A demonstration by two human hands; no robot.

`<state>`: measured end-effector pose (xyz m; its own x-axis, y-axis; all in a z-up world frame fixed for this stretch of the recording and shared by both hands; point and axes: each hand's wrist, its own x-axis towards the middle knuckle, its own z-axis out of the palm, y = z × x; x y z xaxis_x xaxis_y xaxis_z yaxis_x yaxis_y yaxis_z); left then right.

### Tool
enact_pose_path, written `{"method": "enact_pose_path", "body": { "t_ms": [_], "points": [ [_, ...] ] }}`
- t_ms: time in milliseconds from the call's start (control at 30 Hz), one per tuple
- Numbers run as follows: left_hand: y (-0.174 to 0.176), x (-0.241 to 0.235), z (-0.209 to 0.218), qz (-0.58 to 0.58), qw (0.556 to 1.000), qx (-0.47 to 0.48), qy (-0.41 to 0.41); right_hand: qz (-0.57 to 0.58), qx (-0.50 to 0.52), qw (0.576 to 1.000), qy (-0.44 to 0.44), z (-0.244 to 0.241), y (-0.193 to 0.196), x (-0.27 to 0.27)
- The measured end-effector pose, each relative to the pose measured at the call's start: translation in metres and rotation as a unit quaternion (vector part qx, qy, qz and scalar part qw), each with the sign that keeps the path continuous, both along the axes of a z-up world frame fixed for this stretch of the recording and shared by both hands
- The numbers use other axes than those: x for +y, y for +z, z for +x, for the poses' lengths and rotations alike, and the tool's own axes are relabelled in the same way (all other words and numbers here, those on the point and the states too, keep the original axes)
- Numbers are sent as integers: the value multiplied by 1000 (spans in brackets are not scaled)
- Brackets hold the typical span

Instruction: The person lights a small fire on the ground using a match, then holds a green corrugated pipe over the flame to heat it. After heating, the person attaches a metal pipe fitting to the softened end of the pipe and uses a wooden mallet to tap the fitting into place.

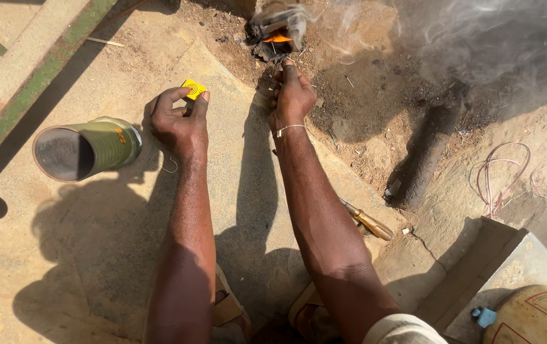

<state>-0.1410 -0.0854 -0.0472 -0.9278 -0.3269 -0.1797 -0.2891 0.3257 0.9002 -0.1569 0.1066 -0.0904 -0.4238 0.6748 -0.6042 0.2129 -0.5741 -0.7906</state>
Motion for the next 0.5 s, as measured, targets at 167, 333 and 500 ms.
{"method": "enact_pose_path", "body": {
  "t_ms": [167, 333, 500],
  "points": [
    [8, 11, 14, -340, 928, 146, 41, 495, -65, 649, 574, 104, 50, 43],
    [-1, 88, 52, -105, 978, 180, -32, 393, -343, 237, 819, 229, 93, 88],
    [-5, 101, 54, -236, 953, 172, -84, 425, -309, 314, 791, 275, 63, 105]
  ]
}}
